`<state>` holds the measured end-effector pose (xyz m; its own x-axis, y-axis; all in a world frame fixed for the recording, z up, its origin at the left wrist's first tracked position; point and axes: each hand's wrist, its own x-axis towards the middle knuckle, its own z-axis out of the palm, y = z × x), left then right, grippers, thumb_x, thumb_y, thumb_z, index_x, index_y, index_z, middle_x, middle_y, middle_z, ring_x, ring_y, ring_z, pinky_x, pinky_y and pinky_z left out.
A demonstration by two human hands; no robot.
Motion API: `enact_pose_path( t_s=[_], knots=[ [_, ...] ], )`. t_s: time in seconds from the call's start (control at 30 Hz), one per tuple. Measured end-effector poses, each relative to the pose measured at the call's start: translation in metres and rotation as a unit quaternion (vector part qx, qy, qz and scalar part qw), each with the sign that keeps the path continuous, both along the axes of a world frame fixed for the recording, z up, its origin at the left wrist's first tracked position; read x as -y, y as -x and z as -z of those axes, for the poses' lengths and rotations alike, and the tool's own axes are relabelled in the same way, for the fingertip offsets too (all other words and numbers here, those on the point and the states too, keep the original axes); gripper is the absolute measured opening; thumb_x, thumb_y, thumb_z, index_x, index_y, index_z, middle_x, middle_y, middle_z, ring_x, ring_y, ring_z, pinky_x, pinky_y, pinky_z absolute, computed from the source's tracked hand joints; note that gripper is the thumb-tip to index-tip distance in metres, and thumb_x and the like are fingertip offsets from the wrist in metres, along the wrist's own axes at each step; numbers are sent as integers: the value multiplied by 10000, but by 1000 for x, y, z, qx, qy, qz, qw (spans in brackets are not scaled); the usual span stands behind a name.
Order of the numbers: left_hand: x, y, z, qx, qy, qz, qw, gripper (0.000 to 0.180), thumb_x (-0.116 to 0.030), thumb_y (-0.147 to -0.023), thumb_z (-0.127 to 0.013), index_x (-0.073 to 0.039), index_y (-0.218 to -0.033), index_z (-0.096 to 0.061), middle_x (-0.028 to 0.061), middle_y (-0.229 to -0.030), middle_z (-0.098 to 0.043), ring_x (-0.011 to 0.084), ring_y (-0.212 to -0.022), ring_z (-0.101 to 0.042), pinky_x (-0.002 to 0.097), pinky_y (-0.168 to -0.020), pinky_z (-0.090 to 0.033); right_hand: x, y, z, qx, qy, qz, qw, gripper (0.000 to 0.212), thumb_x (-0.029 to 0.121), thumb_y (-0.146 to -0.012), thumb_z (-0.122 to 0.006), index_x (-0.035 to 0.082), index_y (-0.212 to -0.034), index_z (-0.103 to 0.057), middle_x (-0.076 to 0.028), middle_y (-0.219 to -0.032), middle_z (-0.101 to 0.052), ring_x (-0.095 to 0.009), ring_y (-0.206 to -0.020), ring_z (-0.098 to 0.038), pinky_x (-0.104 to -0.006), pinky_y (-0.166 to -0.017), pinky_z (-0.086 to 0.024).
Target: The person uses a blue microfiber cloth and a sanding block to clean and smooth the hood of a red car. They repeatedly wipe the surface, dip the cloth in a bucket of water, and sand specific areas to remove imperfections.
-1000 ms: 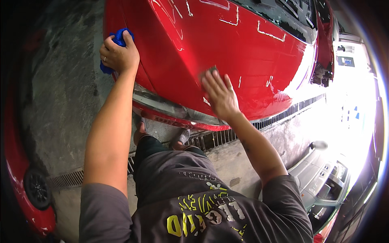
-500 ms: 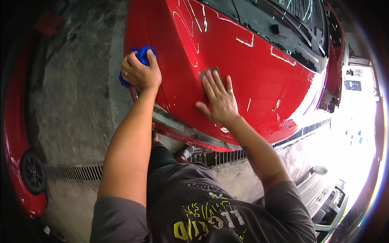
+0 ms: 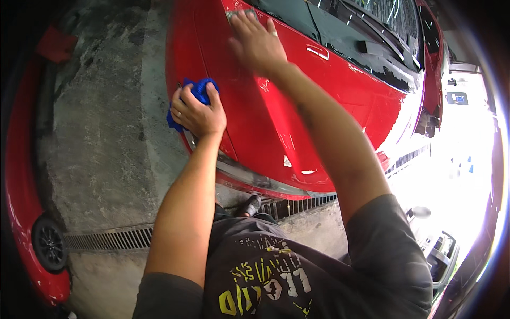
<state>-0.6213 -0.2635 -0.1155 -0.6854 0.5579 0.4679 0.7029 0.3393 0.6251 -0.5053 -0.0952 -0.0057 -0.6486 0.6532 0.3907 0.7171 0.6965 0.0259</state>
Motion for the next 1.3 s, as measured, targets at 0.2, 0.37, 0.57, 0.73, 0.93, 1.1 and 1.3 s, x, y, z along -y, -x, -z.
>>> enact_pose_path(
  t_s=[0.2,0.37,0.57,0.73,0.93,1.1,1.3],
  knots=[
    [2,5,1,-3,46,-25,999,580,-601,-1076,-636,-118,-1390,-573,207,-1444,-548,438,-1377,-522,607,-1187,-380,230,-175,66,33,112,-1,993,635,243,-1065,-689,51,-1647,-522,-163,-1744,-502,-331,-1634,-453,-601,-1381,-224],
    [0,14,-5,22,68,-37,997,608,-638,-1048,-641,-142,-1398,-600,221,-1478,-560,446,-1402,-539,627,-1195,-383,334,-294,114,112,114,-36,987,672,151,-985,-629,80,-1649,-548,-128,-1720,-544,-271,-1647,-445,-570,-1403,-185],
    [-12,-21,-63,-25,-29,175,984,420,-405,-892,-880,-106,-1142,-725,171,-1128,-740,404,-1095,-721,522,-935,-579,389,-386,107,-130,217,41,967,546,-94,-841,-658,67,-1355,-751,-162,-1377,-775,-361,-1292,-750,-499,-1138,-589],
    [-38,-107,-80,-298,-63,230,924,322,-437,-887,-871,-239,-1135,-815,14,-1163,-746,315,-1119,-714,582,-1030,-488,435,-431,93,-534,297,363,703,312,0,-1146,-472,-20,-1368,-691,-88,-1217,-769,-144,-1129,-716,-330,-1016,-574],
    [83,-244,-31,-263,-81,505,818,420,-567,-867,-863,-200,-768,-685,6,-926,-688,260,-984,-669,534,-949,-451,528,-497,72,-763,330,391,396,443,-61,-1023,-706,-5,-1454,-622,-127,-1277,-748,-193,-1135,-740,-344,-952,-609],
    [162,-372,35,-249,-61,729,635,137,-345,-766,-846,-280,-846,-756,-51,-937,-694,209,-1070,-715,506,-1020,-464,546,-539,67,-701,367,448,417,403,-90,-932,-817,57,-1276,-665,-96,-1116,-801,-201,-947,-781,-358,-837,-645],
    [105,-321,-7,-260,-73,712,648,117,-302,-769,-777,-241,-750,-679,5,-848,-685,248,-905,-743,516,-864,-528,468,-553,27,-773,321,342,427,277,-70,-971,-799,62,-1167,-655,-102,-1141,-776,-228,-983,-776,-338,-901,-632]
  ],
)
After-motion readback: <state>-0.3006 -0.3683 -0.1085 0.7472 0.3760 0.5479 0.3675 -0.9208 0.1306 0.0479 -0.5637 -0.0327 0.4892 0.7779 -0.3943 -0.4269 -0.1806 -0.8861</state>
